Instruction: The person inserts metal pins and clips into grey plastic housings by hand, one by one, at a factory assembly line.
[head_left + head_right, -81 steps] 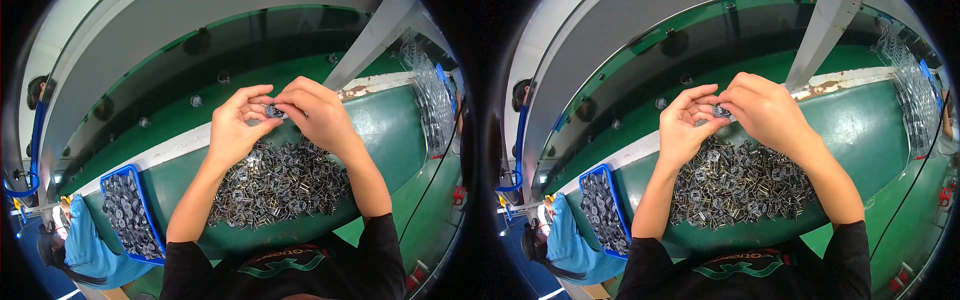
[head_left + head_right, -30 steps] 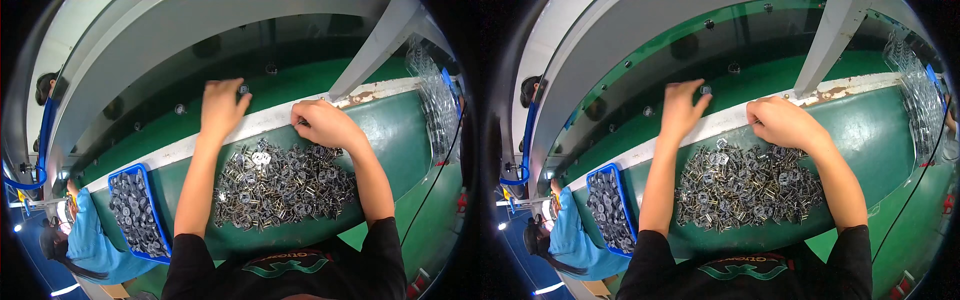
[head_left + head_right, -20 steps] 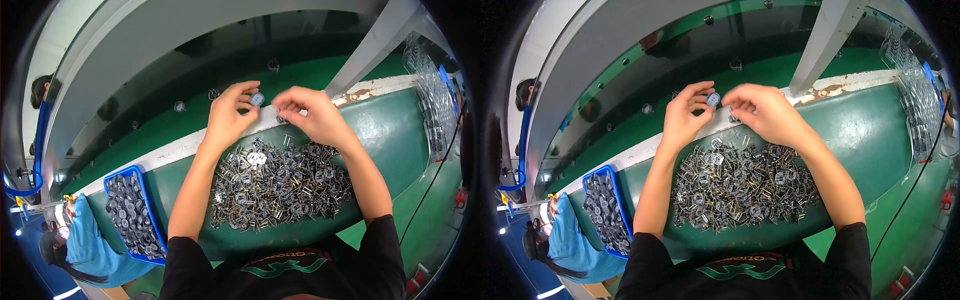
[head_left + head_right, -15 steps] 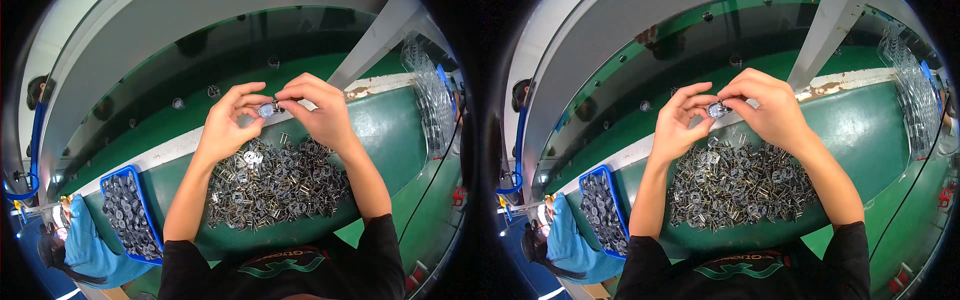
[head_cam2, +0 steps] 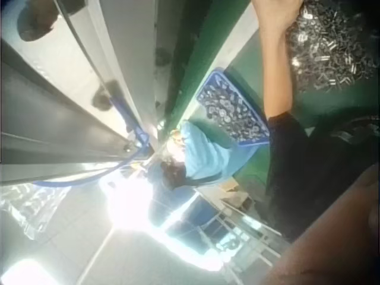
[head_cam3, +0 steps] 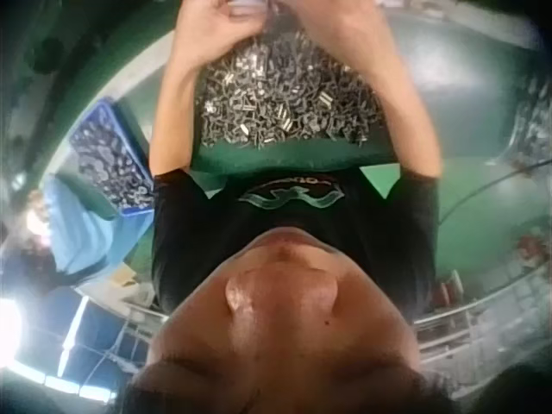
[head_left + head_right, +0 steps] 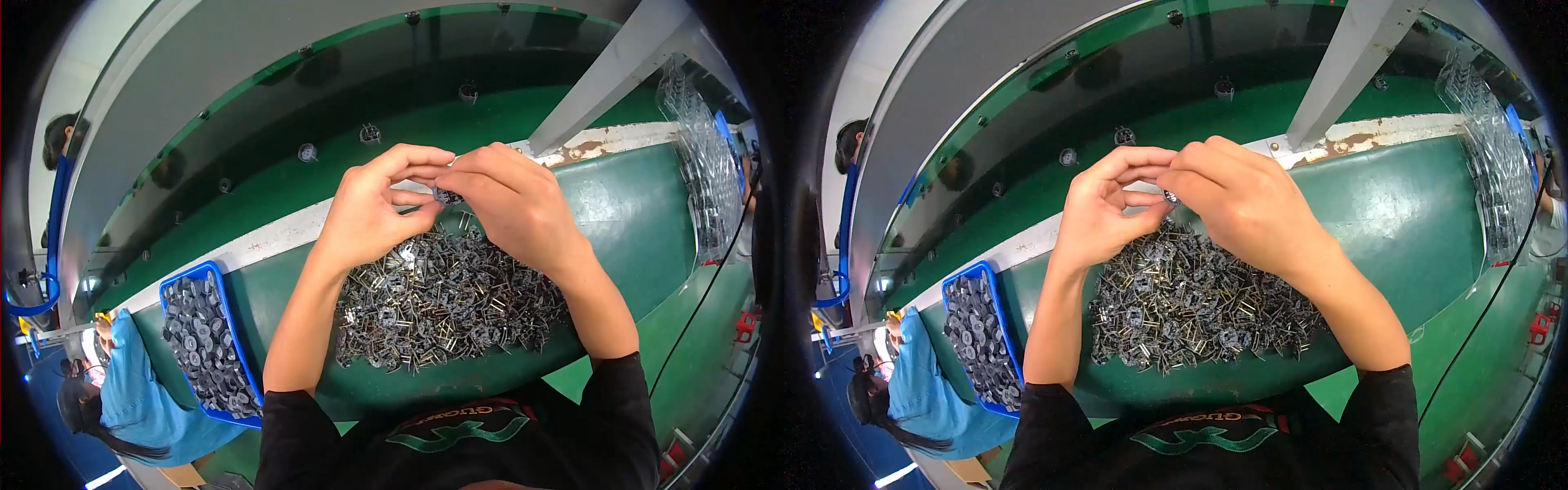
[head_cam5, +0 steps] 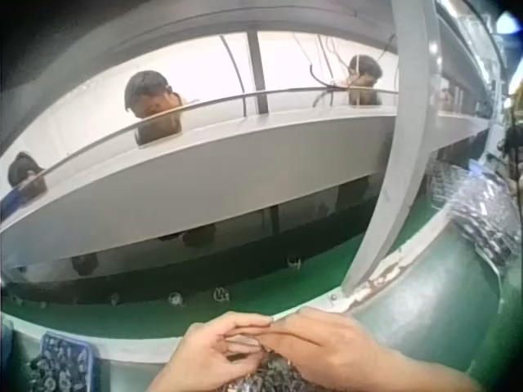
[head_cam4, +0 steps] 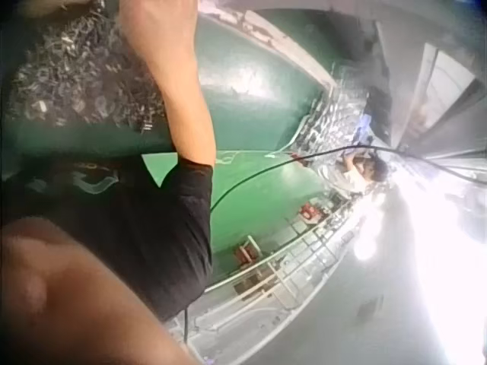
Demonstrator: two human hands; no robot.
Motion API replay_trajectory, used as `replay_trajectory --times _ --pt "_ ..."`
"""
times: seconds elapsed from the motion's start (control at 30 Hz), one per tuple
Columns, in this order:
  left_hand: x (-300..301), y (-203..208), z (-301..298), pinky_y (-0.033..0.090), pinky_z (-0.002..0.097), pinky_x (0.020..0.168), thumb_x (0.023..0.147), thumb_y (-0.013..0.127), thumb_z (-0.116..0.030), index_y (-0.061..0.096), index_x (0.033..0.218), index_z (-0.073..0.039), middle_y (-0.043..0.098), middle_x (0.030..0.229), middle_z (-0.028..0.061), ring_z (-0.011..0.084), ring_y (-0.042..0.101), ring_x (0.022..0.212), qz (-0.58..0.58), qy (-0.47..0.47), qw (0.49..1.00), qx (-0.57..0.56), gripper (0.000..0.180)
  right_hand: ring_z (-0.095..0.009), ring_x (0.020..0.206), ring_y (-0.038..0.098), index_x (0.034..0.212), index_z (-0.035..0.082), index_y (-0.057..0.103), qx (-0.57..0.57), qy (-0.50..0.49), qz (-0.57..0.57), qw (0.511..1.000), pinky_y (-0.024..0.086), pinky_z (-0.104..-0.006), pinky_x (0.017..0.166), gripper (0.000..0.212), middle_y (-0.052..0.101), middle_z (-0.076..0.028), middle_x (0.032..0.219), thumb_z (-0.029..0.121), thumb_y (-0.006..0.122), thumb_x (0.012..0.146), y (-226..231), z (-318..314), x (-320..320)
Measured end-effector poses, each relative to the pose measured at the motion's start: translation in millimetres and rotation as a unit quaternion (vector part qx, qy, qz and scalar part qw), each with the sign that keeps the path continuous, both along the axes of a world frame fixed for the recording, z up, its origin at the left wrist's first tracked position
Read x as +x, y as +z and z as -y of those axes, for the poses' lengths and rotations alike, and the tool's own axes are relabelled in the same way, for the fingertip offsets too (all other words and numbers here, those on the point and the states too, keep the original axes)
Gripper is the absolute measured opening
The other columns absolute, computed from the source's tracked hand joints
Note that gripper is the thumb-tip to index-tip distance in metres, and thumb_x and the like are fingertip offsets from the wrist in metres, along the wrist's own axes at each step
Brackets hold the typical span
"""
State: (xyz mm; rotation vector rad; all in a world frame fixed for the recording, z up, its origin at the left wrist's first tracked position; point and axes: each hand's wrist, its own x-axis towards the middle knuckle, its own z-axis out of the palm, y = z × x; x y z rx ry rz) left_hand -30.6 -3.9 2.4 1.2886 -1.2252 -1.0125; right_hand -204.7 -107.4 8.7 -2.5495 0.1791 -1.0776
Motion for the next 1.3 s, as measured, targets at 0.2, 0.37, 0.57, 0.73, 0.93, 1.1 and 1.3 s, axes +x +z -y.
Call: replay_trajectory --times 0.2,0.37,0.57,0.73,0.93,1.1,1.3 --pt "-2.5 2.4 -0.4 0.061 0.0333 0.089 0.078 0.068 0.013 0.061 0.125 0.000 0.067 0.118 0.0109 0.0189 0.065 0.110 -0.004 -0.006 1.000 0.002 0.049 -0.026 0.078 0.060 0.097 0.003 0.069 0.035 -0.003 0.002 0.999 0.052 -0.0364 0.067 0.030 0.059 -0.007 0.086 -0.002 0.067 0.067 -0.7 0.7 -0.9" --pt "-2.9 -3.9 0.9 0.061 0.0341 0.089 0.078 0.069 0.011 0.062 0.125 -0.004 0.070 0.115 0.0108 0.0195 0.067 0.108 -0.018 0.004 1.000 0.000 0.050 -0.025 0.079 0.060 0.097 0.002 0.067 -0.028 -0.012 -0.026 0.999 0.053 -0.0363 0.066 0.028 0.058 -0.007 0.088 0.001 0.066 0.069 1.6 -3.4 -3.4" --pt "-7.5 2.5 -0.1 0.062 0.0322 0.086 0.078 0.067 0.016 0.060 0.123 0.006 0.066 0.118 0.0132 0.0203 0.066 0.109 -0.052 0.028 0.998 -0.024 0.047 -0.025 0.079 0.060 0.098 0.001 0.066 -0.039 -0.018 0.011 0.999 0.053 -0.0368 0.065 0.027 0.058 -0.008 0.091 0.003 0.066 0.071 -9.0 -5.9 0.5" --pt "2.1 3.4 4.0 0.061 0.0322 0.087 0.080 0.066 0.016 0.061 0.117 0.007 0.070 0.108 0.0161 0.0205 0.069 0.103 -0.100 0.031 0.993 0.055 0.038 -0.030 0.082 0.064 0.104 0.003 0.066 0.049 -0.026 0.003 0.998 0.053 -0.0402 0.068 0.026 0.059 -0.009 0.095 0.001 0.066 0.077 -5.6 -9.9 2.3" --pt "68.3 -28.1 1.2 0.054 0.0285 0.084 0.082 0.064 0.009 0.068 0.102 0.006 0.073 0.101 0.0124 0.0148 0.067 0.091 0.168 0.187 0.966 0.056 0.020 -0.030 0.084 0.067 0.108 0.004 0.069 0.109 0.024 -0.332 0.936 0.054 -0.0400 0.076 0.027 0.066 -0.011 0.091 0.005 0.072 0.082 -9.5 17.3 -8.9" --pt "114.1 -65.7 -11.3 0.053 0.0298 0.079 0.077 0.068 -0.003 0.072 0.100 0.000 0.073 0.101 0.0118 0.0178 0.068 0.082 0.255 0.224 0.931 0.136 0.023 -0.035 0.103 0.064 0.100 0.002 0.072 0.191 0.051 -0.360 0.912 0.051 -0.0429 0.090 0.017 0.068 -0.015 0.098 0.001 0.064 0.085 -29.8 24.5 -7.7" --pt "108.1 -48.9 -5.8 0.051 0.0290 0.077 0.078 0.073 -0.010 0.071 0.113 -0.005 0.067 0.117 0.0121 0.0164 0.060 0.082 0.281 0.228 0.924 0.123 0.036 -0.028 0.086 0.066 0.098 0.002 0.075 0.278 0.084 -0.281 0.914 0.053 -0.0360 0.081 0.022 0.063 -0.013 0.092 -0.007 0.060 0.084 -21.6 32.6 -10.4"
